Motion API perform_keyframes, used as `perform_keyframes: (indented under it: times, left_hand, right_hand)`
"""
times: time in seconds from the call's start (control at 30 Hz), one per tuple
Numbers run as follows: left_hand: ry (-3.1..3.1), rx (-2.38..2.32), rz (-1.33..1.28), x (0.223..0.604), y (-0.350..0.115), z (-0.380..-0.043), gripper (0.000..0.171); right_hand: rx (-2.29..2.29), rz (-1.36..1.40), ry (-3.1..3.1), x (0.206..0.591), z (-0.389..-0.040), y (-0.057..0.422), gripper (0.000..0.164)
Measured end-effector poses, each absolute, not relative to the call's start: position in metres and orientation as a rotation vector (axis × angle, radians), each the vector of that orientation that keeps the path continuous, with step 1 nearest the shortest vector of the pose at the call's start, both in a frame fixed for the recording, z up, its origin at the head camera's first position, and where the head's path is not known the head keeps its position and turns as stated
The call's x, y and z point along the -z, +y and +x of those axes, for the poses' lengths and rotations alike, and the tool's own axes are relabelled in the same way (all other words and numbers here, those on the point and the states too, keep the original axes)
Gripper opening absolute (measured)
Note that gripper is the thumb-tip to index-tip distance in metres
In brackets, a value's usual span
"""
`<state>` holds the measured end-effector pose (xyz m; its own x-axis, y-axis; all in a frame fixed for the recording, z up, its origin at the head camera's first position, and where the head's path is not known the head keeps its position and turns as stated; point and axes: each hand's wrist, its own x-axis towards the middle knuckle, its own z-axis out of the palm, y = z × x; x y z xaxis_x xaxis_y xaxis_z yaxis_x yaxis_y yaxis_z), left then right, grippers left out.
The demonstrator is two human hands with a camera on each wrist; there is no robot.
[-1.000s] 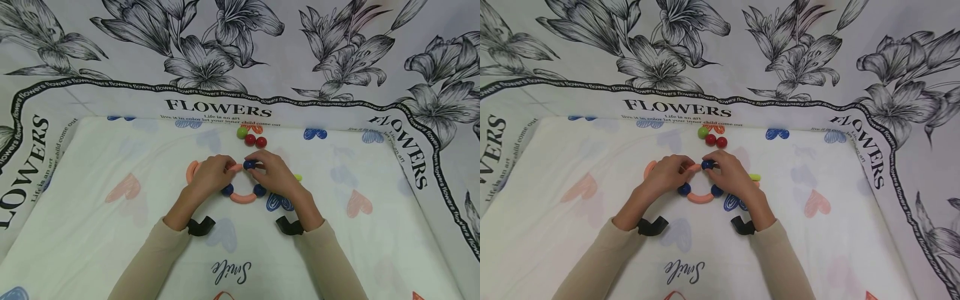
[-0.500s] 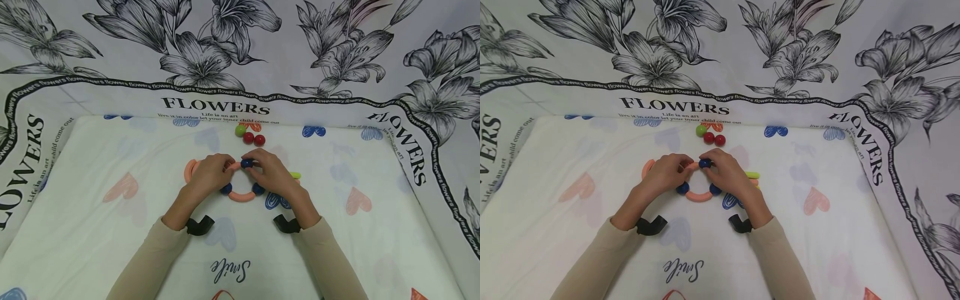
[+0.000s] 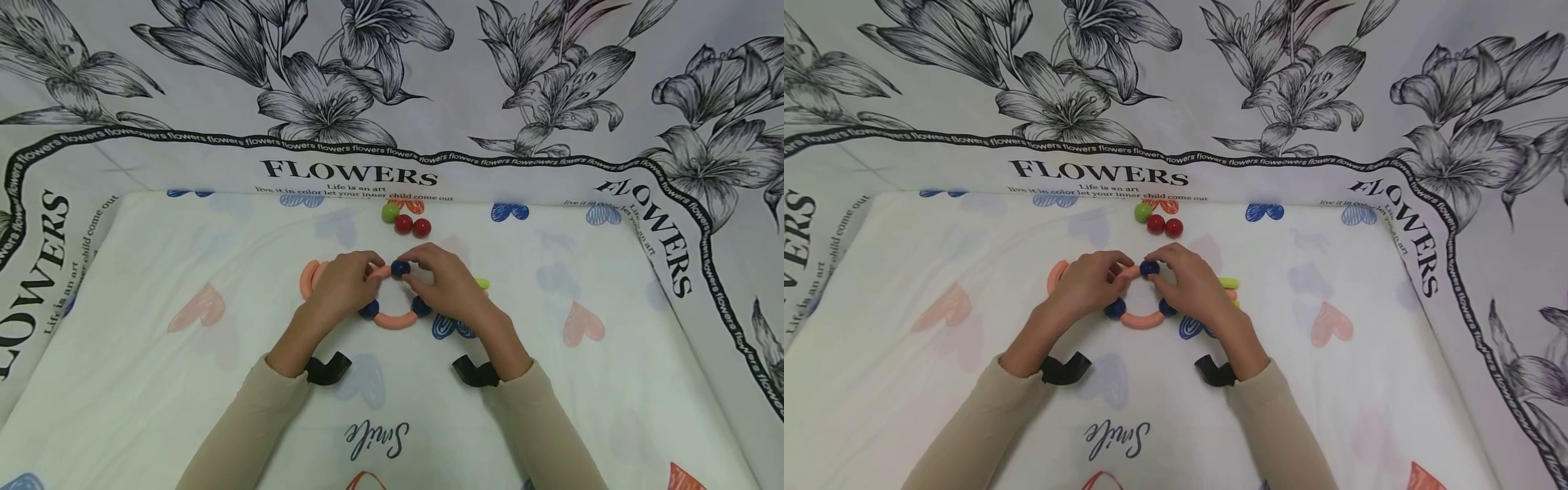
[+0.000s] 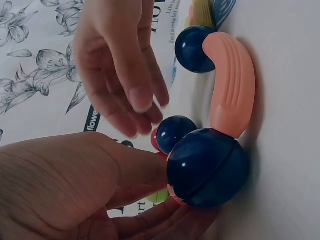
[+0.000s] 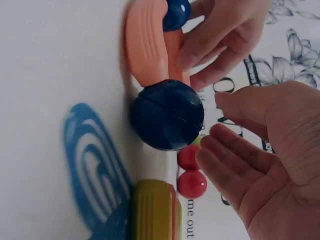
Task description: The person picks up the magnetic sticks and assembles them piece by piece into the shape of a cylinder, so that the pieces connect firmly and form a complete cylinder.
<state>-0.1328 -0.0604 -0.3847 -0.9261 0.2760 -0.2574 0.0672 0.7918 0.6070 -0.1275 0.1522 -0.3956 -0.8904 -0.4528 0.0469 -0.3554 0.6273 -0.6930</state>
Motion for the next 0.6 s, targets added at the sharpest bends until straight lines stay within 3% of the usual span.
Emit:
perform_keyframes:
  times: [0.6]
  left_hand:
    - [2.754,-0.843,0.291,0.385,-0.056,-0.129,0.029]
  right_hand:
    - [0.748,-0.691,2.776,0.387,-0.087,0.161,0.028]
